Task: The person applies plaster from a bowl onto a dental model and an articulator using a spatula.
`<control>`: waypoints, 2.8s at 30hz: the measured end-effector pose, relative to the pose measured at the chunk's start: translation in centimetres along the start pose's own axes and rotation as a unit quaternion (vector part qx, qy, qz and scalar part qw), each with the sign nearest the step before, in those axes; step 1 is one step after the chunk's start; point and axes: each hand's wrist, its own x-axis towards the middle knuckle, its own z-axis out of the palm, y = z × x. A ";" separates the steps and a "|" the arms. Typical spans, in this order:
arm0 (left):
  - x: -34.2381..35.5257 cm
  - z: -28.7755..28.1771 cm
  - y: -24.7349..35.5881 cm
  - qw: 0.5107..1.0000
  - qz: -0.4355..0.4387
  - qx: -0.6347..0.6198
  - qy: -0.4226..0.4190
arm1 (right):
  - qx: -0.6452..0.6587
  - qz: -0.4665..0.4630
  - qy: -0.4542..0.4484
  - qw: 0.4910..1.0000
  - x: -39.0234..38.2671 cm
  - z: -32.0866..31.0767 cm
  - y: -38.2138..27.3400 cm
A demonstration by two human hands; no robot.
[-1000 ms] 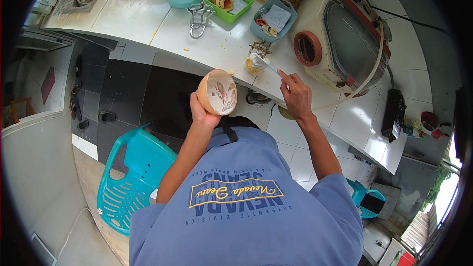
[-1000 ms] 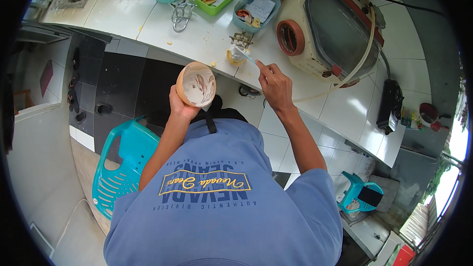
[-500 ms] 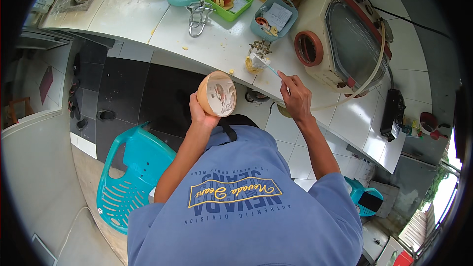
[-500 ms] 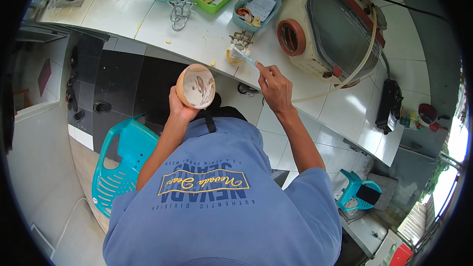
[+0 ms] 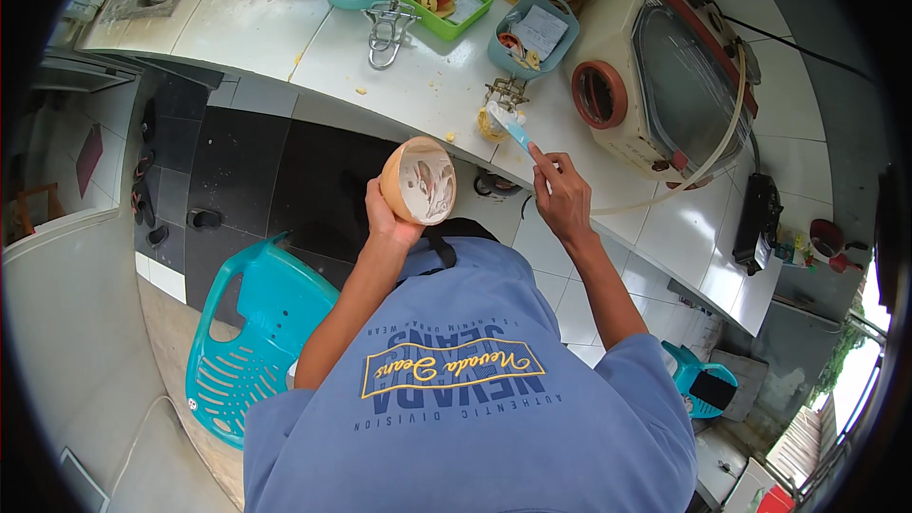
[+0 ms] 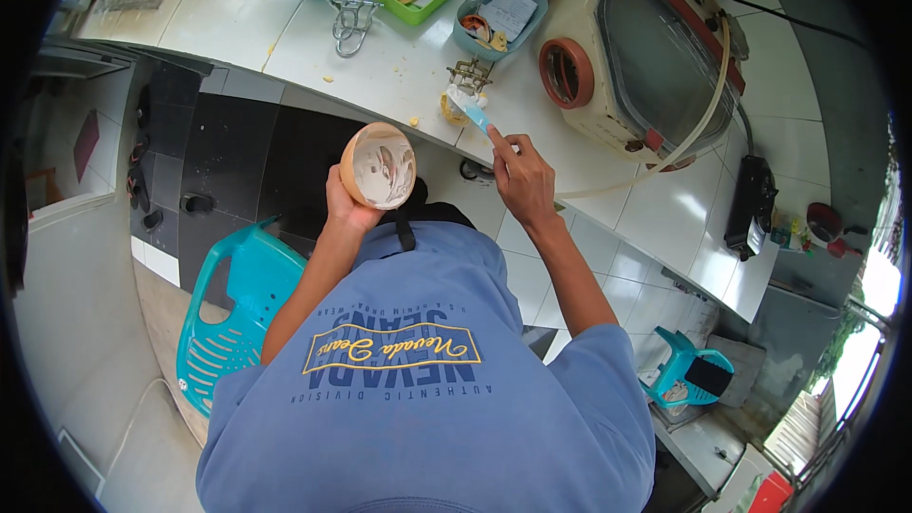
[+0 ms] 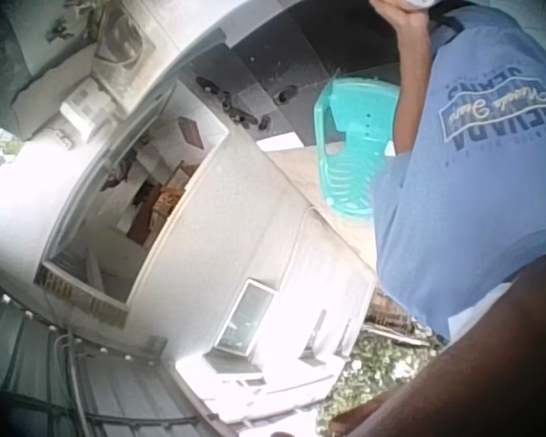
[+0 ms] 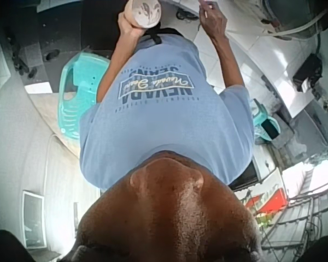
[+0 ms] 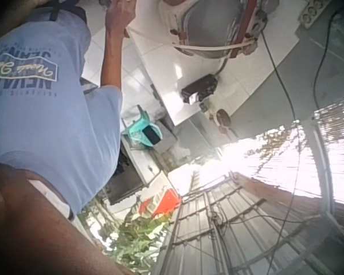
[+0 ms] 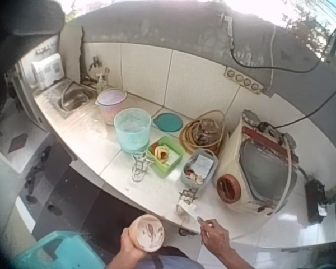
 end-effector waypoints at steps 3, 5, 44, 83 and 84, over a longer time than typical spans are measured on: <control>0.3 -0.2 0.3 1.000 0.001 -0.008 0.005 | -0.004 -0.002 0.006 1.000 -0.5 -0.1 0.3; 0.3 -0.2 0.4 1.000 0.009 -0.007 0.005 | -0.007 0.000 0.003 1.000 -0.8 -0.6 0.6; -2.1 1.4 2.0 0.967 0.018 -0.097 -0.236 | 0.084 -0.107 -0.204 0.970 5.5 -11.3 -8.6; -0.8 7.1 2.6 0.977 0.138 -0.035 -0.158 | 0.532 0.161 -0.113 0.824 1.0 -0.3 -9.9; -1.0 7.6 2.6 0.977 0.138 -0.034 -0.159 | 0.370 0.038 -0.015 0.928 1.3 0.0 -10.2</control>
